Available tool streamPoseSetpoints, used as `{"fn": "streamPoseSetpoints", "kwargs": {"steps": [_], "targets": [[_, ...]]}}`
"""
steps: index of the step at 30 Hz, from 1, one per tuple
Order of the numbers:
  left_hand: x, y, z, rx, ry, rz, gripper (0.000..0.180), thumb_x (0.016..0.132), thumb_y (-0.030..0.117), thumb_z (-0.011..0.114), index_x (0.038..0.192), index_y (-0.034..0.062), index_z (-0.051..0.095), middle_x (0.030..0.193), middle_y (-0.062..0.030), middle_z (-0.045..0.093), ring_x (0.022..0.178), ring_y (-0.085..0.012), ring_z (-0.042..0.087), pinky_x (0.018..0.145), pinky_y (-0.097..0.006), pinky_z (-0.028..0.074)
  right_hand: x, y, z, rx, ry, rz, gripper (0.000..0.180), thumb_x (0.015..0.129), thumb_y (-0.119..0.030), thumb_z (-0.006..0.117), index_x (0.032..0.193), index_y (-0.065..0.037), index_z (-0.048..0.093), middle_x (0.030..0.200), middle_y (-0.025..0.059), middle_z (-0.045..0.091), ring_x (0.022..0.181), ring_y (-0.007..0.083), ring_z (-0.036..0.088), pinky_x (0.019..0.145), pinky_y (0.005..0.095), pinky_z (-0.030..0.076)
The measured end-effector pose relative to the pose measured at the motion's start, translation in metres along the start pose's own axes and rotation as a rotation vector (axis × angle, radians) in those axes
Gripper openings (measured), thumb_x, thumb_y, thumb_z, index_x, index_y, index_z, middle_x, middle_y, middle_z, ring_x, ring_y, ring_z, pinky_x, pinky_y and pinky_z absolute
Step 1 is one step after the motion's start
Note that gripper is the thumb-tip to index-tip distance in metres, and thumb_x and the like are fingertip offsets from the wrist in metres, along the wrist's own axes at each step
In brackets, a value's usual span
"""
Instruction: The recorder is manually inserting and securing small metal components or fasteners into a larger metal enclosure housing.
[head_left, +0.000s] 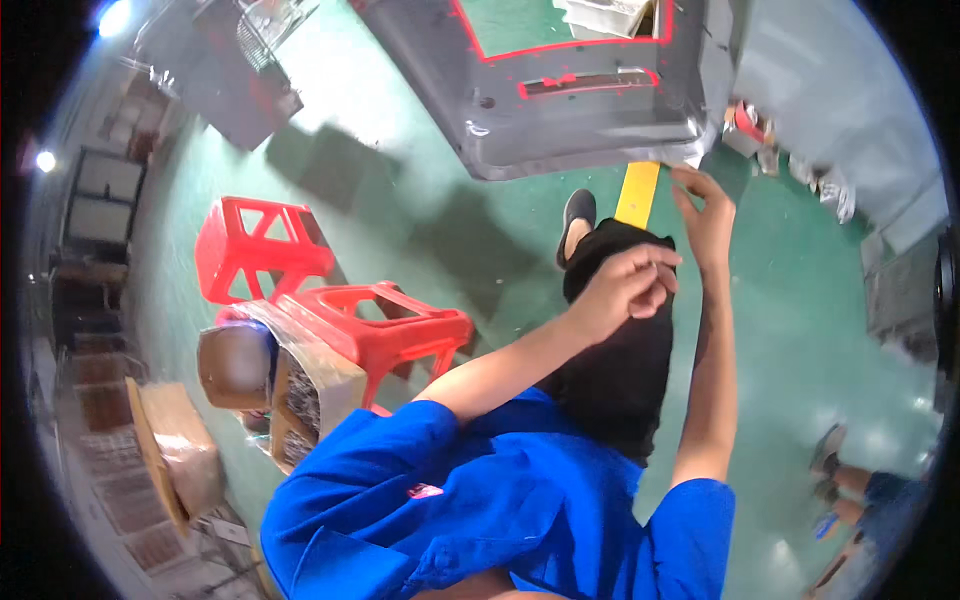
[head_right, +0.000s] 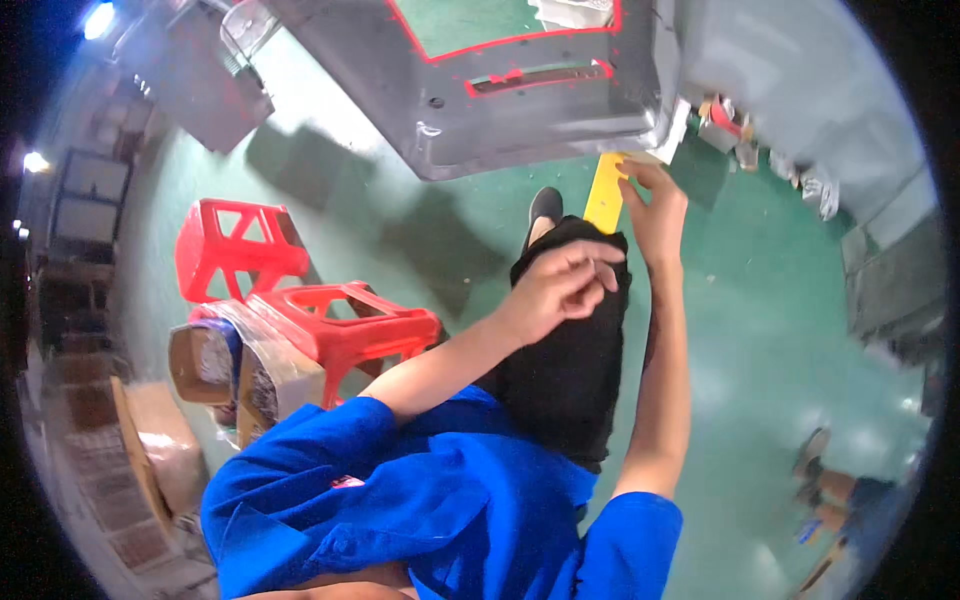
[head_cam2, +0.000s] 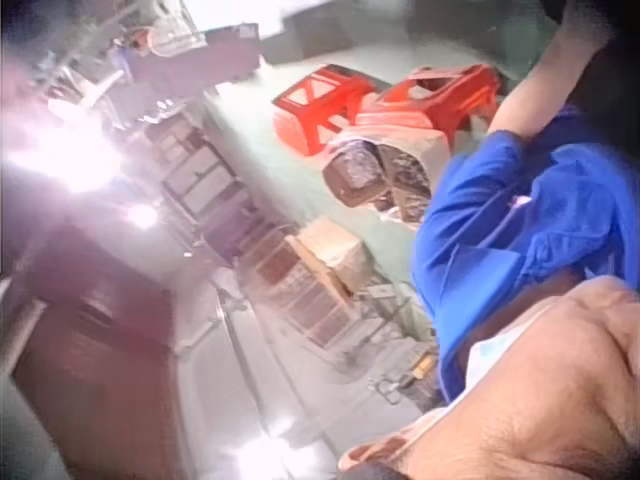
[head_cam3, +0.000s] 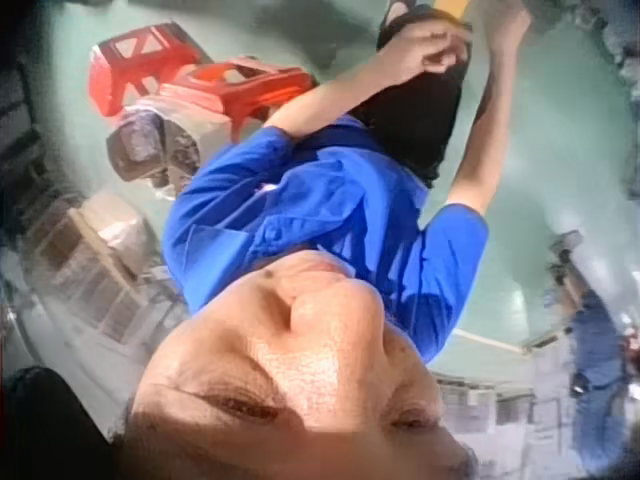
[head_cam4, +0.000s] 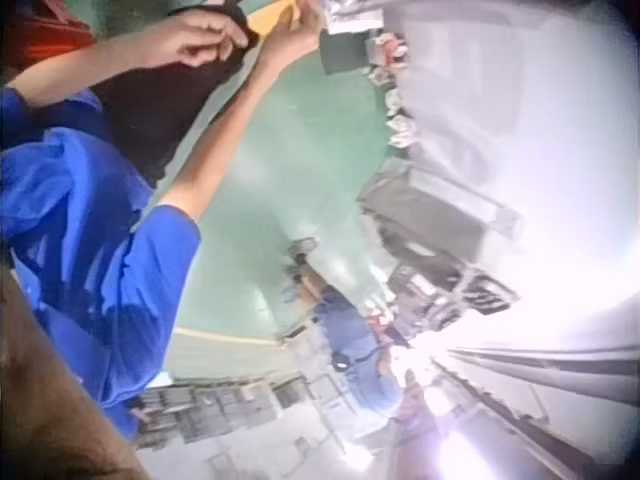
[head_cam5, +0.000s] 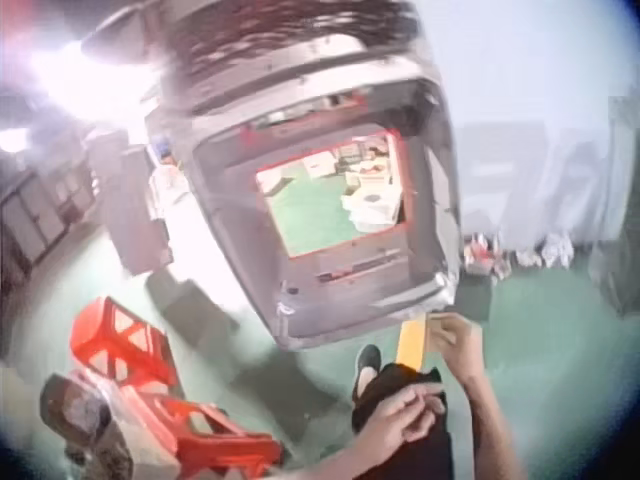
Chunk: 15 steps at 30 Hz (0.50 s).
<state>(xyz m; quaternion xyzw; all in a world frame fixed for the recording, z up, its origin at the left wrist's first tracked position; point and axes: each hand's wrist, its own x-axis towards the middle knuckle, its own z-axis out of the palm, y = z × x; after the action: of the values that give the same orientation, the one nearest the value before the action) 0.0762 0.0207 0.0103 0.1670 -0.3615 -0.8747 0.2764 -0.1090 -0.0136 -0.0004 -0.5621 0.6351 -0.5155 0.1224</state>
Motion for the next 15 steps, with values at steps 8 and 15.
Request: {"fn": "streamPoseSetpoints", "kwargs": {"steps": [8,15], "targets": [[0.021,0.087,-0.066,0.714,0.388,0.313,0.032,0.099,0.019,0.039,0.120,-0.0038,0.048,0.098,-0.0163,0.062,0.078,-0.0209,0.063,0.060,-0.027,0.047,-0.026,0.016,-0.013,0.369,0.118,0.333,0.017,0.082,-0.006,0.062,0.095,0.003,0.068,0.084,0.0068,0.070,0.075,0.0091,0.062,0.072,0.0240,0.049],[0.024,0.154,-0.122,0.837,0.412,0.430,0.034,0.100,0.014,0.034,0.120,-0.0122,0.041,0.111,-0.0264,0.055,0.104,-0.0353,0.059,0.089,-0.041,0.052,-0.050,-0.041,-0.024,0.254,0.151,0.160,0.014,0.081,-0.005,0.062,0.094,-0.002,0.068,0.086,0.0084,0.069,0.073,0.0162,0.063,0.069,0.0265,0.049]]}}
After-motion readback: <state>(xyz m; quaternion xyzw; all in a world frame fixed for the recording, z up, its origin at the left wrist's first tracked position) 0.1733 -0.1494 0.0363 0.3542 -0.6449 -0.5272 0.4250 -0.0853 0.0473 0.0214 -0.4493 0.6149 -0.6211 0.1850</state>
